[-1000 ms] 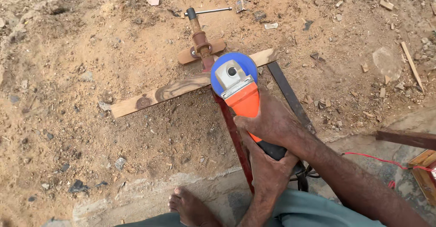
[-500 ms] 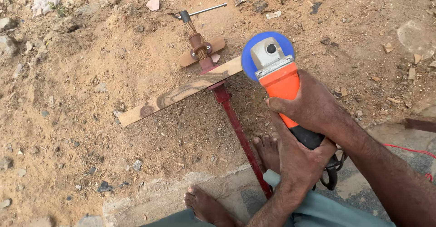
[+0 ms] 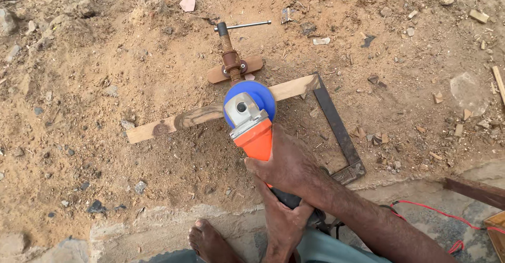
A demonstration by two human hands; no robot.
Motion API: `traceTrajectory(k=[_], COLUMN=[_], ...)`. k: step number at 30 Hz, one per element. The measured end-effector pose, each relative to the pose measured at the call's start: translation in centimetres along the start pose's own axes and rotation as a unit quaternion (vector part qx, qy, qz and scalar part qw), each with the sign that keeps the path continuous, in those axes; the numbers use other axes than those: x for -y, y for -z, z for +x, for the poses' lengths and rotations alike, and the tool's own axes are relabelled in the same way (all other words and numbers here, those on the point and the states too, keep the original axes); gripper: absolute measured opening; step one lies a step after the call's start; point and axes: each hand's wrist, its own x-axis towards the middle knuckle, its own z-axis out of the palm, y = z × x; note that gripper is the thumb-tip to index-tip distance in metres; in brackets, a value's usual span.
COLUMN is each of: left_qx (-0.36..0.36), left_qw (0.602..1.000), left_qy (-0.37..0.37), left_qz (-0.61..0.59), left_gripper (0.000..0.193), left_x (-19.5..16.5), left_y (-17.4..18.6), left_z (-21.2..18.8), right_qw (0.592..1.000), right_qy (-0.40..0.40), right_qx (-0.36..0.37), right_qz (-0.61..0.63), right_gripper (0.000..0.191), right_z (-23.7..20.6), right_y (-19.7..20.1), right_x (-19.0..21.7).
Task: The person sands a wooden plank held in a red vise using an angle grinder with a blue sanding disc, moving the tool along the wood surface. They pause to check the plank's edge with a try square, retighten the vise, and resume sanding the wood.
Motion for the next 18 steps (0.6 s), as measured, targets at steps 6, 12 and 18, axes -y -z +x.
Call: traceTrajectory(k=[6,12,18], left_qx=[0.06,0.087,0.108], left_qw=[0.997,0.996,0.994], left_qy=[0.036,-0.004,-0.002], left_qz=[0.021,-0.015,-0.005], left_gripper=[0.128,0.124,0.131], left_x=[-1.5,-2.3,-2.6], left_y=[-2.9,-5.0,-6.7], left_z=[-0.5,0.4,0.4], right_qw=[0.995,0.992,0.99], right_qy=[-0.067,-0.074,-0.06], right_qx=[-0.044,-0.084,-0.117], right_qz=[-0.052,-0.053,-0.041], right_gripper=[0.078,0.066,0.057], right_z=[-1.2,-1.0,-1.4], right_y=[2.4,4.0,6.0], right_x=[-2.0,-4.1,-6.3])
